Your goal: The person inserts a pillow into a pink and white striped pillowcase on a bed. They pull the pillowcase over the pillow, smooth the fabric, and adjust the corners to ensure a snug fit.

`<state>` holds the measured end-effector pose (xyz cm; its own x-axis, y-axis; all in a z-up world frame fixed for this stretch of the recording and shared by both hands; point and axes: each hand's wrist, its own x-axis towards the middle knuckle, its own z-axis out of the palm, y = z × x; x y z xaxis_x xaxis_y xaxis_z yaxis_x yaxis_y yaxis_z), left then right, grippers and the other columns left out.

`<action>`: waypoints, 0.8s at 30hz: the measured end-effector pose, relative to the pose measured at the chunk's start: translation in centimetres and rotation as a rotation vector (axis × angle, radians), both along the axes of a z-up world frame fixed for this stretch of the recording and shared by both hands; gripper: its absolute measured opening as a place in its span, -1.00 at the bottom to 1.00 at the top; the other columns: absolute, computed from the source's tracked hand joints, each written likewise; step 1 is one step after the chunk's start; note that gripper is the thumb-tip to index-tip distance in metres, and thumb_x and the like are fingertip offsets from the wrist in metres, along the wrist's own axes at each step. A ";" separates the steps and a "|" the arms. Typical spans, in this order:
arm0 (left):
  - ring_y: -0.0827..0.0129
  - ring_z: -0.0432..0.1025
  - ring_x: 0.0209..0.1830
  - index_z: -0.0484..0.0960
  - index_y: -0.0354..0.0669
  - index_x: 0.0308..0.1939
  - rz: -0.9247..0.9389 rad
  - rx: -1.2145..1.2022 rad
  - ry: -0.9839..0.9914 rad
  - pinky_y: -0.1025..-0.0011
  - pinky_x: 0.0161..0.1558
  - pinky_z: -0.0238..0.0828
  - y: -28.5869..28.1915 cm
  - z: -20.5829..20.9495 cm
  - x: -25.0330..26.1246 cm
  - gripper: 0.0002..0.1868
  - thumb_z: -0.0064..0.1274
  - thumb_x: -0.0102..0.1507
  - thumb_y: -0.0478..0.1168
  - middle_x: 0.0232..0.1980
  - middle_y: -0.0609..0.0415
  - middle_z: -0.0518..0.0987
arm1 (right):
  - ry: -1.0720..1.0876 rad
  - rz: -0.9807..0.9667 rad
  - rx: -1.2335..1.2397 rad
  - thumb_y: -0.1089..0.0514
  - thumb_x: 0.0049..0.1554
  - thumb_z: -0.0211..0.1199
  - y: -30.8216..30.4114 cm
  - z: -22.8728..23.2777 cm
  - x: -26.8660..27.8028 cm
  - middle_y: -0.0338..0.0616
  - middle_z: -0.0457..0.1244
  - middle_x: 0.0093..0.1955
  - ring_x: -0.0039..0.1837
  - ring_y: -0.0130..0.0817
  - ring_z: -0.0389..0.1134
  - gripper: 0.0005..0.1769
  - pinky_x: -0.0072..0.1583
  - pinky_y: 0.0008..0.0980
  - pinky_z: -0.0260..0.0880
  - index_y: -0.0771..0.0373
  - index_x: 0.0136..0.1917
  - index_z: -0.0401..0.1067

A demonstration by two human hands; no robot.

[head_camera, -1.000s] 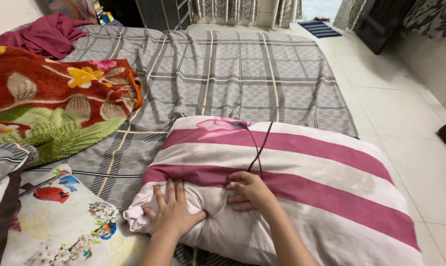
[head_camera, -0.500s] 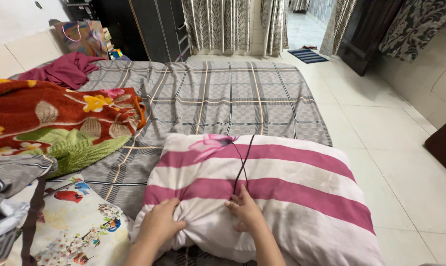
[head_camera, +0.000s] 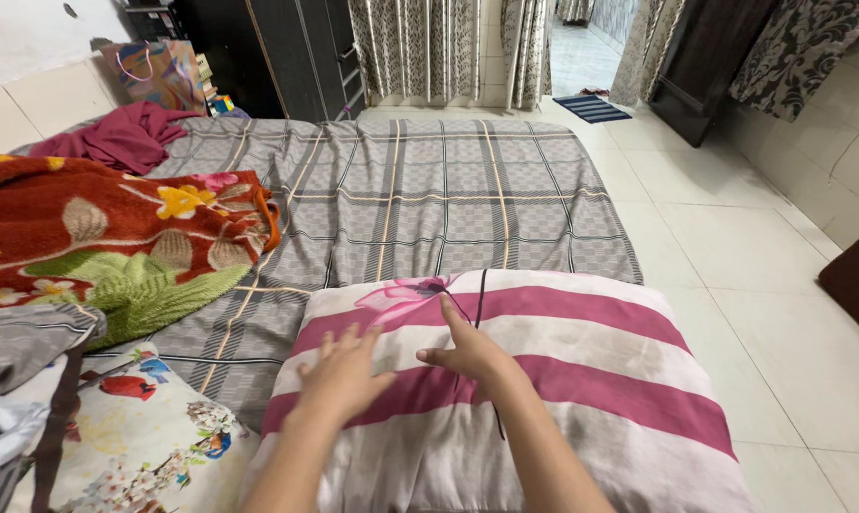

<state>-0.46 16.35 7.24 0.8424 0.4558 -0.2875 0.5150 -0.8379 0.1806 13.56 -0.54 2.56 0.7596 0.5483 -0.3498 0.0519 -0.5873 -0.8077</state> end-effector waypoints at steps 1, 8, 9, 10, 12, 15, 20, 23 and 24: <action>0.00 -0.21 0.69 0.03 0.40 0.59 0.003 -0.046 -0.016 -0.28 0.49 -0.07 -0.2 -1.1 1.0 -0.09 0.13 0.23 0.21 0.70 0.23 -0.10 | -0.180 0.069 0.022 -0.08 -0.02 0.53 0.3 -1.4 1.2 0.20 0.00 0.57 0.51 0.21 0.11 0.32 0.18 0.29 0.43 -0.29 0.65 -0.41; -0.04 -0.46 0.72 -0.03 0.48 0.60 0.114 -0.161 0.075 -0.55 0.43 -0.31 -0.5 -6.6 5.8 -0.12 -0.06 0.26 0.38 0.73 0.27 -0.28 | -0.520 0.038 -0.238 0.33 -0.06 0.26 0.2 -8.1 5.1 0.21 0.14 0.48 0.37 0.14 0.30 0.22 0.30 -0.07 0.37 -0.15 0.69 -0.31; -0.05 -0.48 0.72 -0.01 0.47 0.60 0.104 -0.148 0.067 -0.56 0.42 -0.33 -0.4 -6.7 6.3 -0.13 -0.08 0.27 0.40 0.73 0.26 -0.27 | -0.534 0.011 -0.284 0.40 -0.02 0.14 0.5 -7.8 4.8 0.19 0.16 0.47 0.35 0.13 0.33 0.17 0.27 -0.03 0.40 -0.16 0.71 -0.28; -0.03 -0.49 0.72 -0.03 0.46 0.61 0.101 -0.142 0.078 -0.55 0.42 -0.36 0.0 -6.7 6.9 -0.12 -0.08 0.26 0.40 0.73 0.27 -0.27 | -0.528 -0.010 -0.337 0.39 0.01 0.12 1.2 -7.4 4.6 0.17 0.12 0.50 0.33 0.14 0.33 0.13 0.25 0.00 0.41 -0.19 0.69 -0.27; 0.01 -0.52 0.72 -0.05 0.45 0.61 0.094 -0.129 0.100 -0.54 0.44 -0.42 0.6 -6.8 8.3 -0.10 -0.08 0.26 0.41 0.73 0.28 -0.27 | -0.515 -0.053 -0.441 0.36 0.07 0.08 2.4 -6.4 4.0 0.13 0.04 0.55 0.30 0.17 0.34 0.05 0.22 0.05 0.42 -0.24 0.66 -0.25; 0.03 -0.54 0.72 -0.08 0.43 0.62 0.086 -0.125 0.110 -0.54 0.44 -0.49 1.4 -7.0 10.3 -0.10 -0.10 0.28 0.40 0.73 0.28 -0.28 | -0.405 -0.049 -0.593 0.32 0.10 0.10 4.4 -5.1 4.1 0.22 0.00 0.51 0.22 0.20 0.40 0.05 0.21 0.03 0.46 -0.24 0.68 -0.29; 0.03 -0.56 0.72 -0.11 0.43 0.63 0.072 -0.115 0.144 -0.53 0.44 -0.50 2.0 -6.7 11.5 -0.11 -0.13 0.30 0.40 0.73 0.26 -0.31 | -0.383 -0.076 -0.599 0.24 0.08 0.20 5.5 -5.7 6.8 0.39 -0.05 0.47 0.20 0.24 0.40 0.04 0.19 0.03 0.47 -0.27 0.65 -0.24; 0.03 -0.56 0.71 -0.12 0.41 0.63 0.063 -0.108 0.137 -0.51 0.45 -0.51 1.3 -6.6 10.8 -0.13 -0.17 0.32 0.38 0.73 0.24 -0.32 | -0.403 -0.070 -0.546 0.25 0.06 0.23 3.9 -6.2 7.9 0.37 0.13 0.30 0.16 0.22 0.39 0.01 0.15 0.04 0.46 -0.30 0.63 -0.15; 0.03 -0.56 0.71 -0.13 0.41 0.63 0.061 -0.102 0.128 -0.50 0.45 -0.52 1.2 -6.4 10.5 -0.14 -0.18 0.33 0.38 0.73 0.24 -0.32 | -0.421 -0.067 -0.515 0.26 0.06 0.23 3.3 -6.0 8.1 0.35 0.21 0.22 0.14 0.22 0.39 0.00 0.13 0.04 0.46 -0.29 0.62 -0.12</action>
